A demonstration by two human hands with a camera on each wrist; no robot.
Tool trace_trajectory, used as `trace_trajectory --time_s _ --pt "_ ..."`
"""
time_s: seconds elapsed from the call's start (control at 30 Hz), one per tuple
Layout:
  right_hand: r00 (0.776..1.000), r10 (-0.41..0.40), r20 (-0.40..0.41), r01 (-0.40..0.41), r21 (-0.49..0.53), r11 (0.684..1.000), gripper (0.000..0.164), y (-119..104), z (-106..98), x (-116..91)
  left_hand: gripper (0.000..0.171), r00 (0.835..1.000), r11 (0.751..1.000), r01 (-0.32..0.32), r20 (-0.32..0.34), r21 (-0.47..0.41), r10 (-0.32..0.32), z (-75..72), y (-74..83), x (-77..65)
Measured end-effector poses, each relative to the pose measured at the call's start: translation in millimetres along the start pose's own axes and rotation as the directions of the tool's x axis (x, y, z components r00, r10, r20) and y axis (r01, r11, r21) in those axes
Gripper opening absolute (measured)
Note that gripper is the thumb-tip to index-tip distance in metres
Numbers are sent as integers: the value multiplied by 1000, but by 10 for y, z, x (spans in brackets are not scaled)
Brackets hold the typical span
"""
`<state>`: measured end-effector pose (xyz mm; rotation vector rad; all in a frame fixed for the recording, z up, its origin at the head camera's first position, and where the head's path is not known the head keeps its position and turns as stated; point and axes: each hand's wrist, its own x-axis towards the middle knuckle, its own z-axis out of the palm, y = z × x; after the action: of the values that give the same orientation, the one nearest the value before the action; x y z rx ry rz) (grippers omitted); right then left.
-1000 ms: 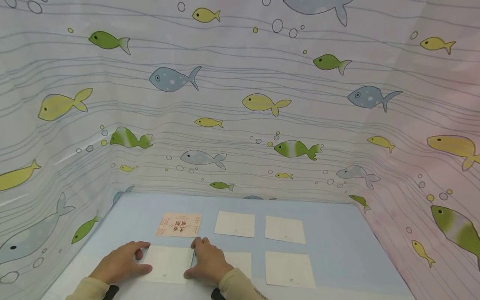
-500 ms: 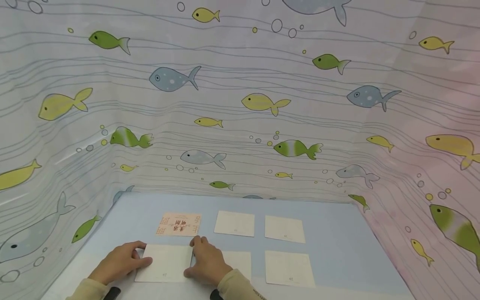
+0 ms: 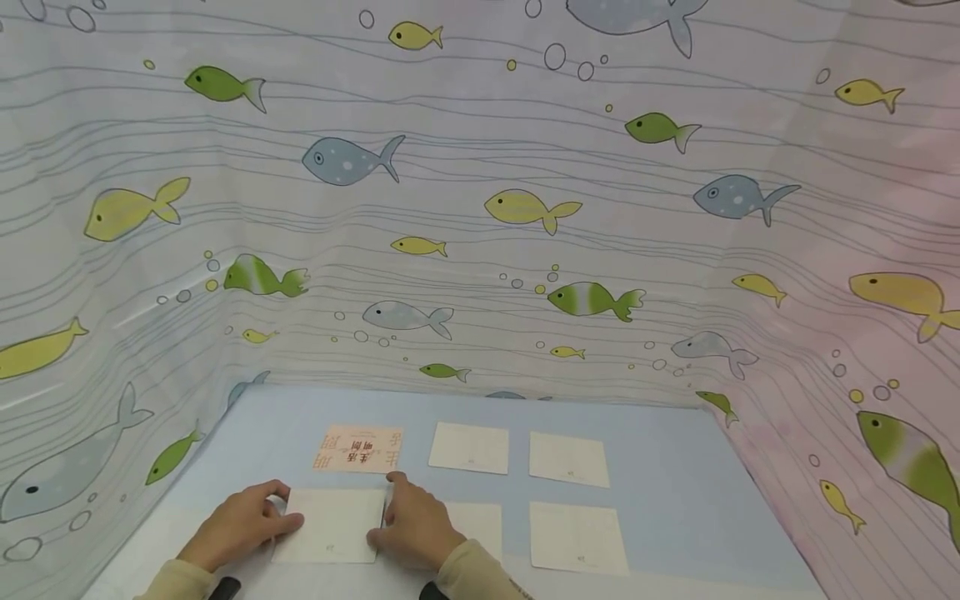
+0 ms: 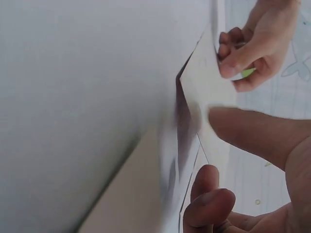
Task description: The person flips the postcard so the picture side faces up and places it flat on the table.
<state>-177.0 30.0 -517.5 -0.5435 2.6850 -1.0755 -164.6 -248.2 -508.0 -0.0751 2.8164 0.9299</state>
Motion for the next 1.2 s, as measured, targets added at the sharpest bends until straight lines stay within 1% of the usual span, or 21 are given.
trace_trajectory --time_s 0.1,0.23,0.37,0.5,0.57,0.63,0.77,0.97,1.07,1.2 --pt "1000 16 -11 -15 92 996 68 36 6 13 48 1000 1000 -3 -5 14 3 -5 6 -4" --pt "998 70 4 -69 176 982 50 88 16 45 47 1000 999 -2 -11 33 2 -19 19 -11" --pt "995 91 39 -97 254 962 42 88 0 56 47 1000 999 -6 -16 36 6 -28 30 -11" --pt "994 82 69 -101 354 930 36 72 -21 40 47 1000 999 -2 -18 35 3 -20 36 -7" --pt "994 78 80 -103 384 918 33 75 -23 29 47 1000 999 1 -18 37 0 -14 41 -6" --pt "993 73 89 -103 402 910 30 79 -23 19 47 1000 999 4 -21 41 -3 -11 50 -5" --pt "994 72 82 -99 402 910 28 81 -19 16 46 1000 999 6 -27 33 -5 -9 59 -8" --pt "996 72 53 -87 369 925 28 64 -24 13 45 999 1000 4 -38 -19 -4 -4 49 -10" --pt "997 64 49 -78 374 924 28 53 -29 10 44 999 999 9 -39 -46 -11 -8 46 -12" --pt "998 57 36 -66 352 934 27 45 -20 23 43 999 998 15 -51 -63 -19 -22 52 -16"
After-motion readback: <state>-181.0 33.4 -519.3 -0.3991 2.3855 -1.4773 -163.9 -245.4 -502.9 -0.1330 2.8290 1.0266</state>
